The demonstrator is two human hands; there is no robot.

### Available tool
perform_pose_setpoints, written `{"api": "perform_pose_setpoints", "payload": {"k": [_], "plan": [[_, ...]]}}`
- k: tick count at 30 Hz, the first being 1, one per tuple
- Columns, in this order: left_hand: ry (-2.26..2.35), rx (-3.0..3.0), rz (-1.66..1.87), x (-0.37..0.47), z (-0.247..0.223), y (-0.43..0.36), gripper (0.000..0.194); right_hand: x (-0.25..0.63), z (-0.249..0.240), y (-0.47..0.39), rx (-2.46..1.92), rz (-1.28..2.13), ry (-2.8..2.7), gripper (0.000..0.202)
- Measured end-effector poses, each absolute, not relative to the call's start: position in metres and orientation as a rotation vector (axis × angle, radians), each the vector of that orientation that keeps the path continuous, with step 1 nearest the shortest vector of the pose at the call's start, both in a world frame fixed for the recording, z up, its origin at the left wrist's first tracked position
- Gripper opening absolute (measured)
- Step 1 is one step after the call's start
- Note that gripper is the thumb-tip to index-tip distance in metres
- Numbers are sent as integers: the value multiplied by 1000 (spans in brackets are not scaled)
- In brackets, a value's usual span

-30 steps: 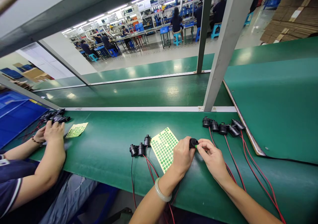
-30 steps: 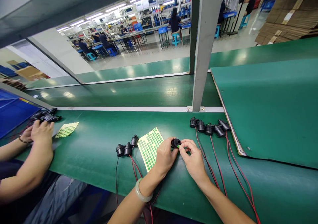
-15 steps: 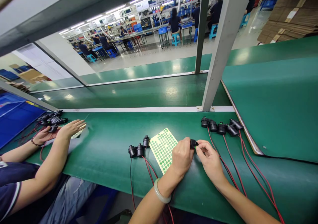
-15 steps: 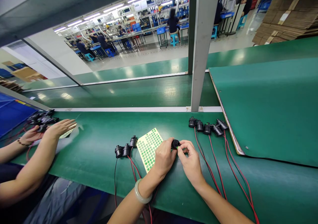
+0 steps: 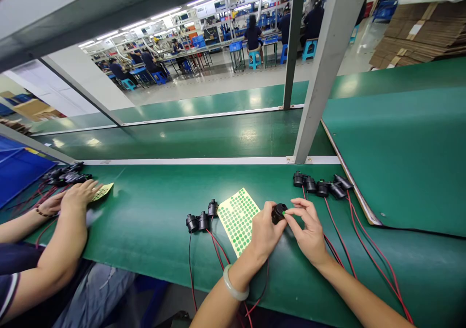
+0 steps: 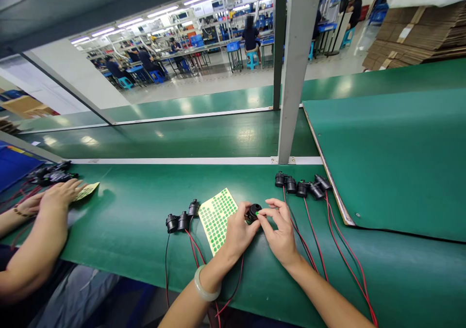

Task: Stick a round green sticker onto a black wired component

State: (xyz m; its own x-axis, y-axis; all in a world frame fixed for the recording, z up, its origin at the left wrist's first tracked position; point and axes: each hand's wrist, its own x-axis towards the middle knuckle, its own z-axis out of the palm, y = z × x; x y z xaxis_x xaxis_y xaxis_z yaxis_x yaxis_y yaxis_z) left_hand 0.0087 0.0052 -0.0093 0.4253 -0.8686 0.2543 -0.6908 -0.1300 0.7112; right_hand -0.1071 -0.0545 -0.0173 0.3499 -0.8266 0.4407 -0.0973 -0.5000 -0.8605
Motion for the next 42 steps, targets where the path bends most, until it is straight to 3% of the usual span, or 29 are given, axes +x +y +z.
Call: {"api": "perform_pose_setpoints", "payload": {"k": [21,27,29,33,42], "plan": [[-1692,1991,134,15,-8,8,17,-117,-17,-68,-2106,-1141,700,9],[-1678,1903,-147,4,-13,6,17,-112,-14,-62,-2067,-1106,673,7],[-1537,1816,-372,2,-10,5,18,-113,-12,-63,-2052,-1116,661,4],[-1161,1686,-695,10,1,3,24,-118,-10,-70,-2019,-1218,677,16],[-1215,1659,-650,19,-2,2,23,-118,-4,-66,-2166,-1278,613,9]]}}
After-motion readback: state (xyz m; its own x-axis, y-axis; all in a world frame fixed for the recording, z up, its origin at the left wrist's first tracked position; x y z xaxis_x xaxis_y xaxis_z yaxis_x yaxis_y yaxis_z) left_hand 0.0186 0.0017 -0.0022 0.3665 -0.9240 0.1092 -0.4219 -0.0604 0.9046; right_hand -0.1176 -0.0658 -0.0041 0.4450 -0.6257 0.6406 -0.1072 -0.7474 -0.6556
